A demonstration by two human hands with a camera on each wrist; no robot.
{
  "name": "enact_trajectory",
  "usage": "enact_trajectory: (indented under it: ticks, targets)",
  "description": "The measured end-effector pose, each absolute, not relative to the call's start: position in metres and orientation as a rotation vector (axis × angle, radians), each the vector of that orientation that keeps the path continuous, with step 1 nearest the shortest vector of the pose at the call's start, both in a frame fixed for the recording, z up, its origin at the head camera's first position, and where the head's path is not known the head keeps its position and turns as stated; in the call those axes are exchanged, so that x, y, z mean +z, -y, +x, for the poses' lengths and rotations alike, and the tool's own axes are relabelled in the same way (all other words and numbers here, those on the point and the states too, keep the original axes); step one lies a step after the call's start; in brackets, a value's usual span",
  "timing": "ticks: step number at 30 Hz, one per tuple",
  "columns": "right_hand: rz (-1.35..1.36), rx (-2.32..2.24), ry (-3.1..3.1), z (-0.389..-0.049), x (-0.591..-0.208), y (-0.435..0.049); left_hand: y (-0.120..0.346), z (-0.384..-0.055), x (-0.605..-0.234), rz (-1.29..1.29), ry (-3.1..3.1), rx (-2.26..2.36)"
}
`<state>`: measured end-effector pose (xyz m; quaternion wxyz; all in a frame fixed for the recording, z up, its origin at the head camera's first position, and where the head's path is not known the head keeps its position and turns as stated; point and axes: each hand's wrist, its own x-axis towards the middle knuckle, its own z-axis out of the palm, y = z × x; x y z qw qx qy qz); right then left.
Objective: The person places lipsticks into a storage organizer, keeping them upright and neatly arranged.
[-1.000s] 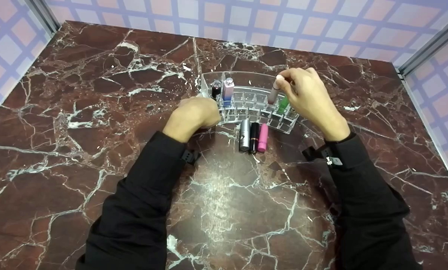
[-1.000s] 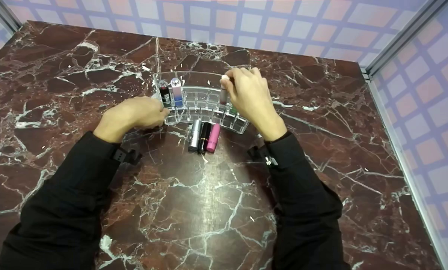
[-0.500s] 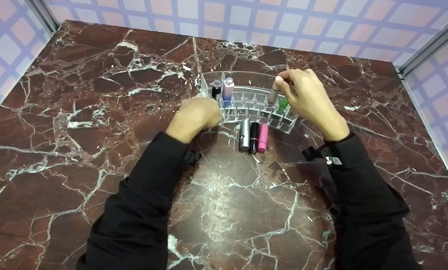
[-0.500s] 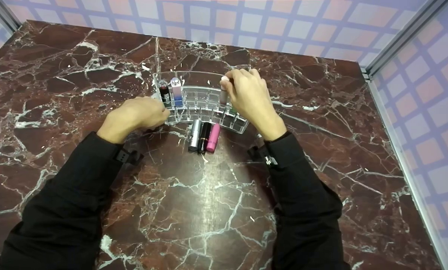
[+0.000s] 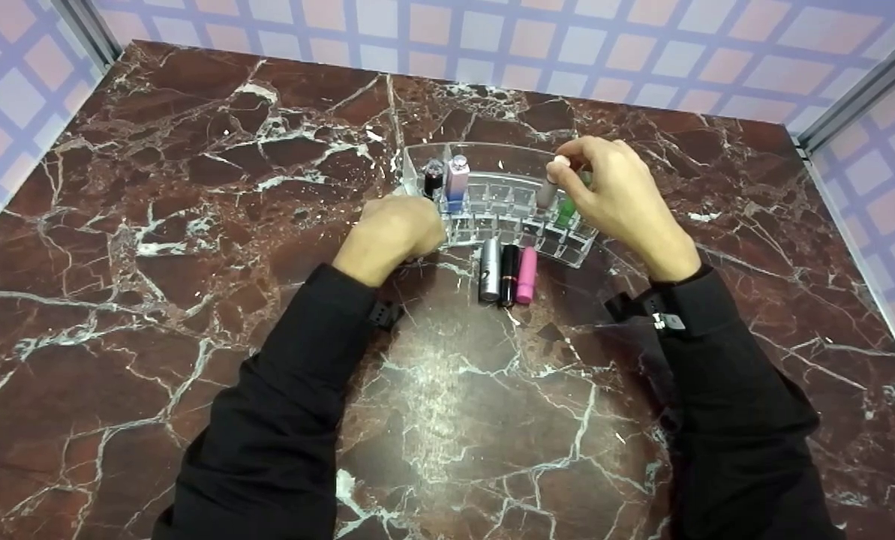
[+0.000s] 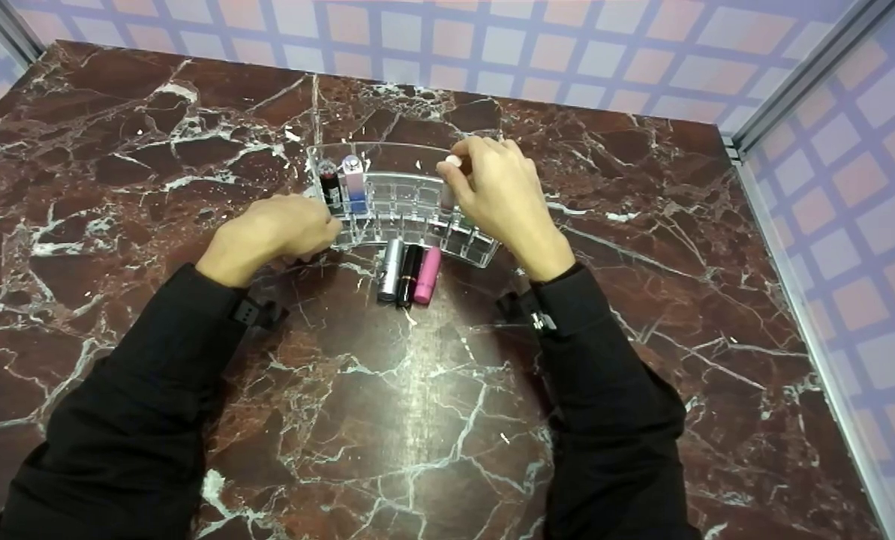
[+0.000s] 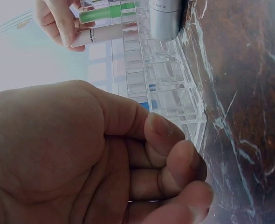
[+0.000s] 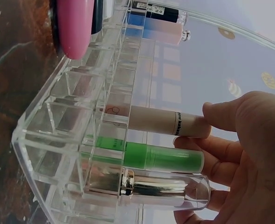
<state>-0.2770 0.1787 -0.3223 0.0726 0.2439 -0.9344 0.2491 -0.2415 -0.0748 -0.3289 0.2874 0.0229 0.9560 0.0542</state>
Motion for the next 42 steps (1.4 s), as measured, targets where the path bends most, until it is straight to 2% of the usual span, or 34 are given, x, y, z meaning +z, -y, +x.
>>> enact_trajectory:
  ticks: [25,42]
  targets:
    - [0.740,0.722,2.767,-0.275,-0.317,-0.184,0.076,-0.242,-0.331,0.059,-2.555,0.162]
    - [0.602,0.677,2.775,-0.270,-0.319,-0.228,0.078,-0.240,-0.331,0.087,-2.577,0.203]
